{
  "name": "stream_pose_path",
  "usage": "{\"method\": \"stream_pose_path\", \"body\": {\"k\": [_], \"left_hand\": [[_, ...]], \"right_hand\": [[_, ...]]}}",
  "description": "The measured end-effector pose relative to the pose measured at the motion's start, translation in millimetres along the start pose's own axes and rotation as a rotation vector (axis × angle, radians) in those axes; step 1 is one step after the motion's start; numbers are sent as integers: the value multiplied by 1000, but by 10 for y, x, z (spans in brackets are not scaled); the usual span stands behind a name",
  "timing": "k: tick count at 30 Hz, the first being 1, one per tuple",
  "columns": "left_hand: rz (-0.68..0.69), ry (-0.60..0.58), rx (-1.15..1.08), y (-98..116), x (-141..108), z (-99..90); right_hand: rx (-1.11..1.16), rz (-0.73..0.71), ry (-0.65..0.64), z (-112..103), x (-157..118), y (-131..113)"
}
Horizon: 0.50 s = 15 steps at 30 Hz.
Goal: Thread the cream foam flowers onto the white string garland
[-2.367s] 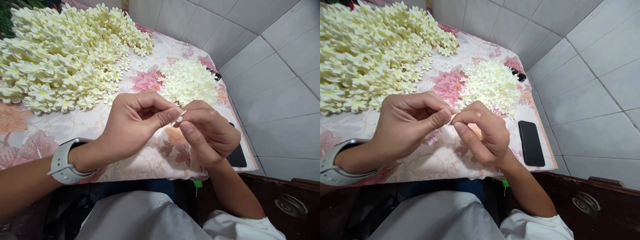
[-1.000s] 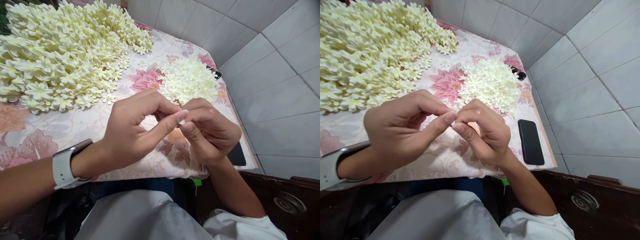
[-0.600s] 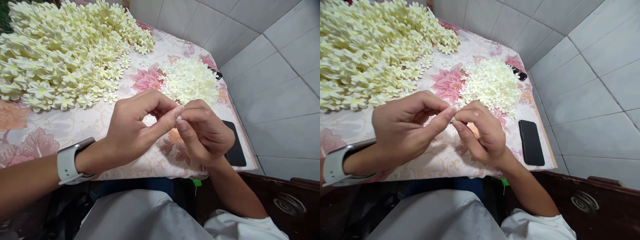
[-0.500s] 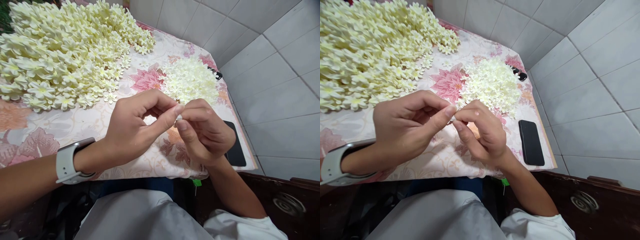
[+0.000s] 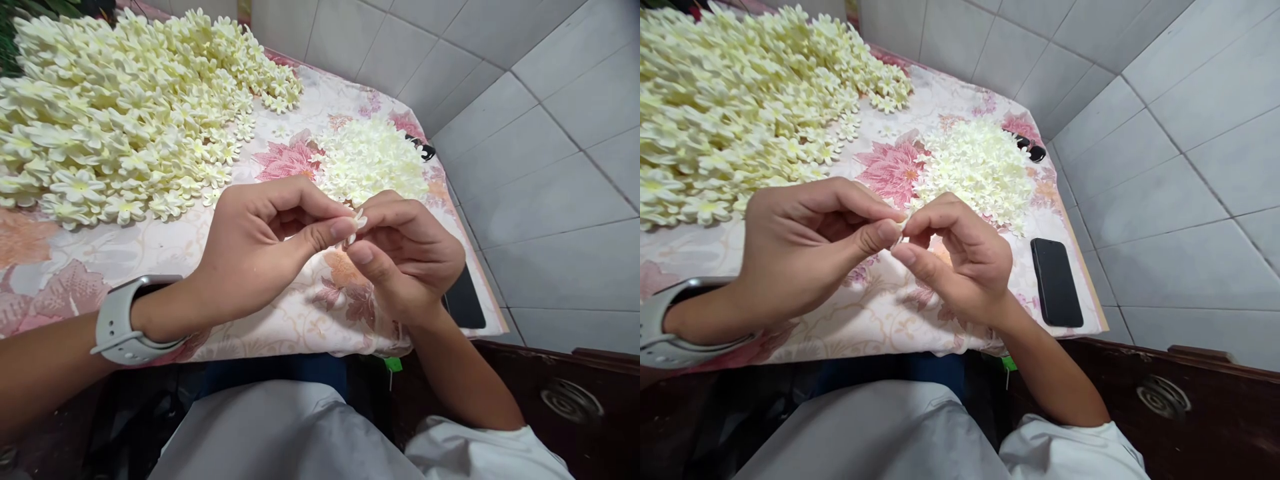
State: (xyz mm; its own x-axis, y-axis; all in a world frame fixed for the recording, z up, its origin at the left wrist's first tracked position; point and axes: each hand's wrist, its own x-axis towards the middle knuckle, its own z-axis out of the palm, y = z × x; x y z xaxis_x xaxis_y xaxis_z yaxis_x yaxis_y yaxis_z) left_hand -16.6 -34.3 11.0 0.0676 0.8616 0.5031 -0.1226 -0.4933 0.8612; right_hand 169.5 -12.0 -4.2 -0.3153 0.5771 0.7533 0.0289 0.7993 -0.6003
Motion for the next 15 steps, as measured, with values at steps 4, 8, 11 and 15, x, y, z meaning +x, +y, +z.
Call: {"method": "stream_pose_path", "body": {"k": [4,8,11,15], "left_hand": [[20,9,16,-4,4,-7],[78,-9,28,-30,-23,-3],[93,-7,71,-59,-56,12],[81,-8,102,-77,-75,15]], "right_hand": [[-44,-32,13,2,1,10],[-23,-77,17,-4,0,16],[-9,-90,9,2,-4,29],[-30,-75,17,15,-23,19]]}}
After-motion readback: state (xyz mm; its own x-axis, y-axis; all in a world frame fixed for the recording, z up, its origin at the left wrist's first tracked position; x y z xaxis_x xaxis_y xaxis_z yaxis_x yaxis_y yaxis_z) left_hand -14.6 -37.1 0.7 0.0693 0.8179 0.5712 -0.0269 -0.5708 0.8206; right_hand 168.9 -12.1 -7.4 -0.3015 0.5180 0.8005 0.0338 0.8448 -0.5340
